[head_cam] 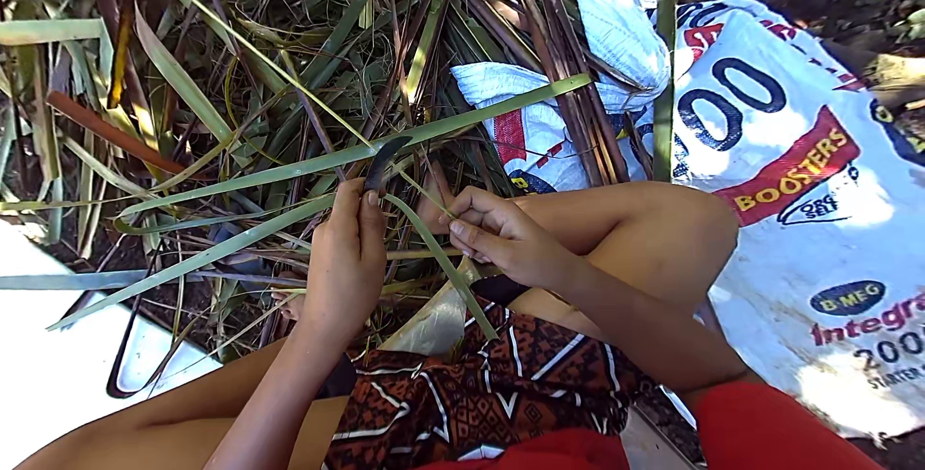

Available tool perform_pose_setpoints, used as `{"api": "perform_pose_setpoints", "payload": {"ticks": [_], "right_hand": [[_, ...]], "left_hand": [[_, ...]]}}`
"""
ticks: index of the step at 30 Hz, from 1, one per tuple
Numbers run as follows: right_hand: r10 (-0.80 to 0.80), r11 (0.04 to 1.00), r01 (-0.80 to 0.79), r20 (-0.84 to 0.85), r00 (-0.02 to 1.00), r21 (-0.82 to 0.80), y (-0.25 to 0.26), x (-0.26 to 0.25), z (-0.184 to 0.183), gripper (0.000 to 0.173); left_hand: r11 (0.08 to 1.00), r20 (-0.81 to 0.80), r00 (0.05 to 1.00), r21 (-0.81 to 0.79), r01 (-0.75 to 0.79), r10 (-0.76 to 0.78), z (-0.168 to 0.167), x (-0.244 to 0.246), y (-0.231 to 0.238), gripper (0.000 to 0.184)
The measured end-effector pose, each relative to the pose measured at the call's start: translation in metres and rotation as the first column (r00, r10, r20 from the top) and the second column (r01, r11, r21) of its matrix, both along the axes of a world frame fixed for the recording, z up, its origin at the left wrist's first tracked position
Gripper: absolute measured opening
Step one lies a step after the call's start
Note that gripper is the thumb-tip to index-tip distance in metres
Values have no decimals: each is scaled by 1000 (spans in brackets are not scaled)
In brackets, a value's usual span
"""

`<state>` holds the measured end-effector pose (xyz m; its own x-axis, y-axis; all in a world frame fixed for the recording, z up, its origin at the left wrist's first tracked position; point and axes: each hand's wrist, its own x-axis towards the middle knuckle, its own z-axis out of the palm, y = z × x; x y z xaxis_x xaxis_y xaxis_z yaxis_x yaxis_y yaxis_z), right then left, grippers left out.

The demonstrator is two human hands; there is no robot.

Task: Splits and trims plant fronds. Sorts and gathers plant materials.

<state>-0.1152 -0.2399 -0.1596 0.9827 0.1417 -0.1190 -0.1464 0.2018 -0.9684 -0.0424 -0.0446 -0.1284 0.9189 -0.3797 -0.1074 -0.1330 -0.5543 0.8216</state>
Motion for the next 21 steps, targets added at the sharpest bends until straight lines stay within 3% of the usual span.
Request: {"api": "perform_pose_setpoints", "payload": {"ticks": [10,18,21], "right_hand": [[33,996,-25,-96,995,81,-1,3,0,14],[26,997,-26,-7,1000,68,-5,1,2,13],[12,996,-7,-61,998,88,-5,2,2,13]], "left_hand": [[987,4,988,-26,157,-157,-14,-13,0,24],[997,8,1000,-75,7,-6,7,15,0,27],[991,-69,993,-92,93,-99,-11,3,-8,27]]}}
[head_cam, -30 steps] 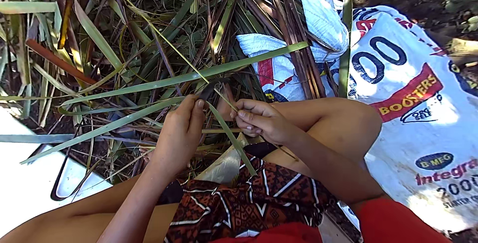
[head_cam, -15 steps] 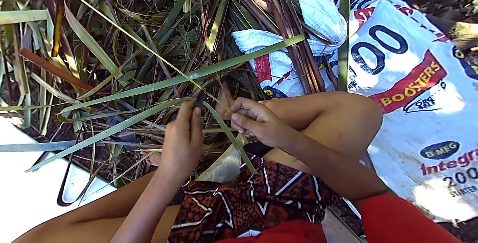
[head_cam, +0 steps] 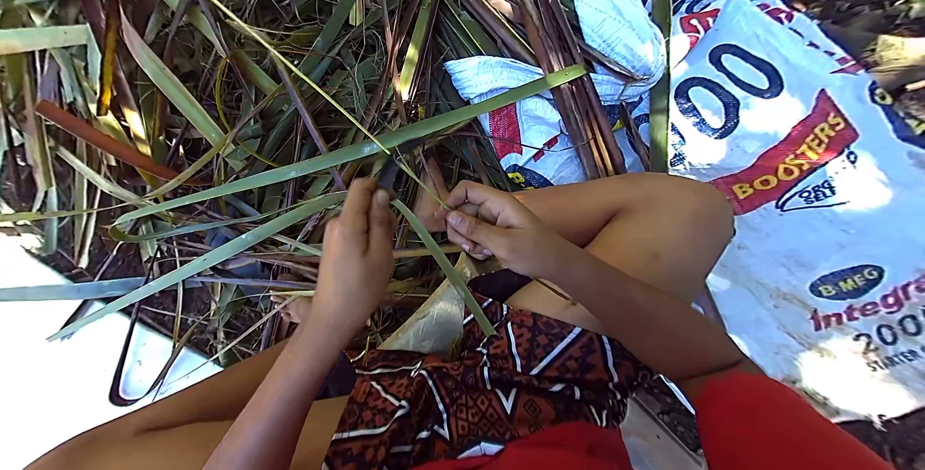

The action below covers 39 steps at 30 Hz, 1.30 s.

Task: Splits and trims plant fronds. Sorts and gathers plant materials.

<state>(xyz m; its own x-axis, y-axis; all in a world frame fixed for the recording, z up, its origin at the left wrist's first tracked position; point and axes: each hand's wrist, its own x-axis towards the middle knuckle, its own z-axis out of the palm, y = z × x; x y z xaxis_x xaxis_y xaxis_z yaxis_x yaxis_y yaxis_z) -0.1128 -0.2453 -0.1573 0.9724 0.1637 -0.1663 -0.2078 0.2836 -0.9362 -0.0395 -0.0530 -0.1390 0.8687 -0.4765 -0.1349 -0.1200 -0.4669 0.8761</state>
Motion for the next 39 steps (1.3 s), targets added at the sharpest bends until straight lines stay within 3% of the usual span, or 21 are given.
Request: {"api": "perform_pose_setpoints", "payload": {"ticks": [14,18,21,25,31,39], "right_hand": [[-46,985,59,-81,996,162,-4,9,-9,15],[-71,967,97,-117,991,236,-4,10,-12,30],[-86,950,156,-253,964,269,-3,15,-10,40],[-117,922,255,-417,901,292,-6,22,-7,30],[-182,877,359,-472,862,318,-12,27,-2,22],[-64,887,289,-524,850,360,-28,27,5,22]], "left_hand": [[978,15,983,101,180,-183,-11,-20,-13,20],[980,-5,982,67,189,-189,-13,-17,-14,19],[971,14,977,108,211,-214,-13,-14,-14,21],[933,7,959,234,274,-284,-6,-6,-13,23],[901,95,939,326,286,-332,-1,0,-12,26],[867,260,838,292,405,-479,-5,19,-9,25]]}}
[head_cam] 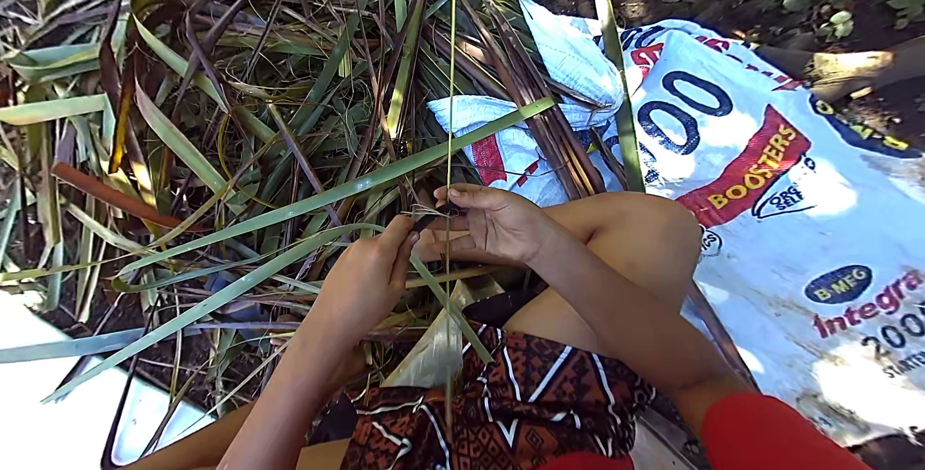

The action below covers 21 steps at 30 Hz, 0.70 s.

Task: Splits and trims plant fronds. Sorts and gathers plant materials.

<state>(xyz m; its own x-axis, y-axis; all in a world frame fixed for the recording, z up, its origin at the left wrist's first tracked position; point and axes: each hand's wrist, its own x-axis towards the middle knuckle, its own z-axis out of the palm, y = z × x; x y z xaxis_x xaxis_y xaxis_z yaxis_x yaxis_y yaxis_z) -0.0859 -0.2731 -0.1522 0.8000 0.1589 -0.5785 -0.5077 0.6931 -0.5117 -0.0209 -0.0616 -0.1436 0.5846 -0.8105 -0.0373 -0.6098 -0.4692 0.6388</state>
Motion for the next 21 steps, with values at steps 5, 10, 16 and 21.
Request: {"api": "perform_pose_setpoints", "payload": {"ticks": [5,10,16,21], "right_hand": [[-12,998,13,-35,999,55,-3,-4,1,24],[3,1000,-2,-32,999,20,-5,-3,4,24],[-86,996,85,-33,996,-15,-11,0,7,26],[-154,988,151,-60,986,-42,-13,2,8,20]], "left_hand": [[998,-148,988,-40,45,-50,-5,-1,0,29],[999,-228,973,-6,31,-32,-10,-11,2,34],[997,-192,980,41,67,-58,-15,-27,-4,34],[992,-169,981,71,104,-91,-14,-29,-7,35]]}}
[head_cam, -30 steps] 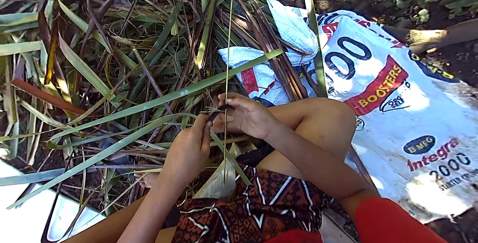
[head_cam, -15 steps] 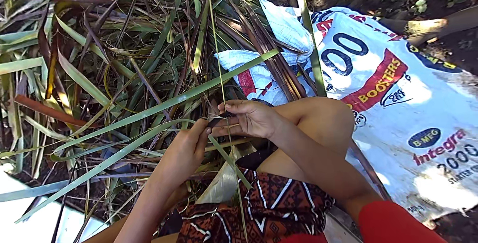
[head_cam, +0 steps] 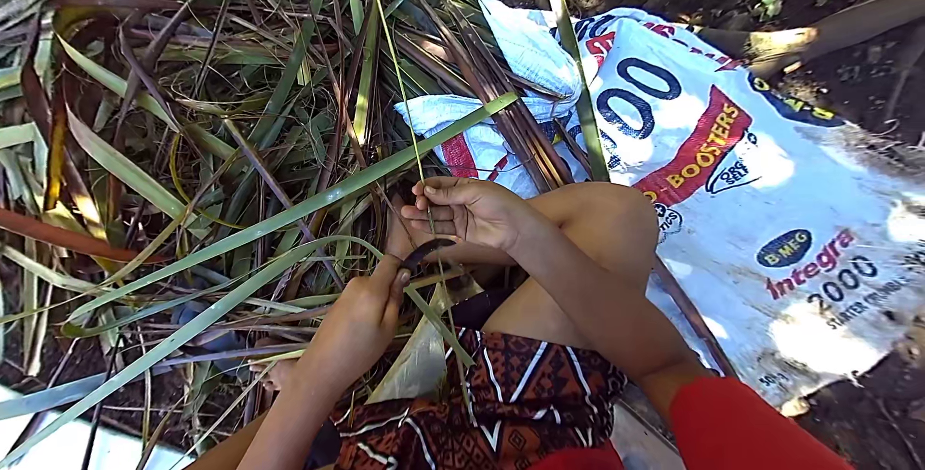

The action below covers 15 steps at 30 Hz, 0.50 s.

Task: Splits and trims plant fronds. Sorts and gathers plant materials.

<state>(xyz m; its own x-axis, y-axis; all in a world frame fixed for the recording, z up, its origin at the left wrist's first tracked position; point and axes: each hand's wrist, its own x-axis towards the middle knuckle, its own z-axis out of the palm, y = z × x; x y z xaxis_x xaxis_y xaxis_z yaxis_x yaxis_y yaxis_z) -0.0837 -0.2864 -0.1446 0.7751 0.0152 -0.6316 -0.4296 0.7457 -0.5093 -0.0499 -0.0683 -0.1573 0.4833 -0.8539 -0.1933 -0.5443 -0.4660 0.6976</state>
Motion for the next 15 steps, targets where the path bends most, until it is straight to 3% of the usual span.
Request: {"api": "perform_pose_setpoints", "payload": {"ticks": [4,8,12,15], "right_hand": [[-184,976,188,45,982,-112,-32,16,5,21],[-342,927,358,136,930,-116,-56,21,0,20],[-181,974,200,159,971,-110,-38,15,1,23],[-18,998,29,176,984,-61,-7,8,3,27]], "left_hand": [[982,-77,990,140,125,-115,-3,-28,-2,31],[997,-59,996,31,74,-72,-14,-25,9,33],[972,-77,993,-211,-100,86,2,-2,8,42],[952,-16,985,-256,-167,169,17,14,3,36]]}}
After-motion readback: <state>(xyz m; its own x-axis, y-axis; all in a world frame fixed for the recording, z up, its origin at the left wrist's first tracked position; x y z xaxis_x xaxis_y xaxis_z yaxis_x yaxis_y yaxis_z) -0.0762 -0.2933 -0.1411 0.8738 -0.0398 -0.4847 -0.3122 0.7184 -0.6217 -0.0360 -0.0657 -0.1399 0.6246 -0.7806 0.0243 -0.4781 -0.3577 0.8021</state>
